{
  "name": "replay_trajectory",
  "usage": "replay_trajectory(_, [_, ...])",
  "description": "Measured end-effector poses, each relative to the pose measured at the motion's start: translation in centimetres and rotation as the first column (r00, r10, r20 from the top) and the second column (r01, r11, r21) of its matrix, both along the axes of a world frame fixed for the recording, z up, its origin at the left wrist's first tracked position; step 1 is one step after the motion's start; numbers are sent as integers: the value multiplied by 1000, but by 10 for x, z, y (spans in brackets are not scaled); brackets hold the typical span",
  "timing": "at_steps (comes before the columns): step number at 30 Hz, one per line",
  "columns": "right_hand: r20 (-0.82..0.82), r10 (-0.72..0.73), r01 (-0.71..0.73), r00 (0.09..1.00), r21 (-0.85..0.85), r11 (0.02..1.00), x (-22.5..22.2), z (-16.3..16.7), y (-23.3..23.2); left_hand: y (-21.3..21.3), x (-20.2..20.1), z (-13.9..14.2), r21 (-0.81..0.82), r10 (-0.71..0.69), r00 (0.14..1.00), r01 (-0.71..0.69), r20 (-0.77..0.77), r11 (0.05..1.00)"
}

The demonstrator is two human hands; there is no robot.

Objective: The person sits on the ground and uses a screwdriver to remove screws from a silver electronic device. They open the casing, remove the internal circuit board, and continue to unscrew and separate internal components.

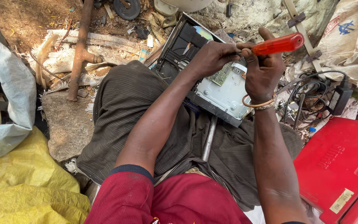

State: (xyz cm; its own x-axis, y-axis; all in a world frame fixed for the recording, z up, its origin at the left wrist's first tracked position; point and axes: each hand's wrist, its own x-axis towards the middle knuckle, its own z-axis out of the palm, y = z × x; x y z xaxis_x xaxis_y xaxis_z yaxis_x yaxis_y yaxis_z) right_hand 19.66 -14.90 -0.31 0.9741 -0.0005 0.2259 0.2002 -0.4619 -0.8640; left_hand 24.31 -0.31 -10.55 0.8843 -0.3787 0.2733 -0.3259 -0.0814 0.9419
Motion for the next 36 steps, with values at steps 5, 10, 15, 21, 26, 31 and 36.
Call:
replay_trajectory(5, [53, 104, -97, 993, -120, 988, -2, -4, 6, -3, 0, 0, 106, 106, 992, -98, -70, 990])
replay_trajectory(10, [-58, -116, 115, 992, -20, 993, -2, -18, -3, -4, 5, -5, -144, -57, 997, 48, -58, 988])
replay_trajectory(15, [76, 59, -54, 995, -78, 995, -2, -24, -8, -2, 6, 0, 226, 77, 996, -66, -40, 972])
replay_trajectory(21, [-85, -46, 48, 995, 24, 999, -1, -13, -4, 9, 4, -2, 434, 119, 979, -181, 167, 883])
replay_trajectory(26, [62, 93, -83, 994, -152, 985, 1, -11, -8, 0, 1, -8, 554, 88, 978, -179, 187, 813])
replay_trajectory(31, [-45, 13, -14, 999, -21, 1000, -1, -22, -12, -5, -3, -12, 518, 103, 952, -245, 288, 819])
replay_trajectory(36, [151, -11, -17, 988, 182, 983, -26, -7, -23, -4, -3, -11, 479, 95, 931, -266, 352, 837])
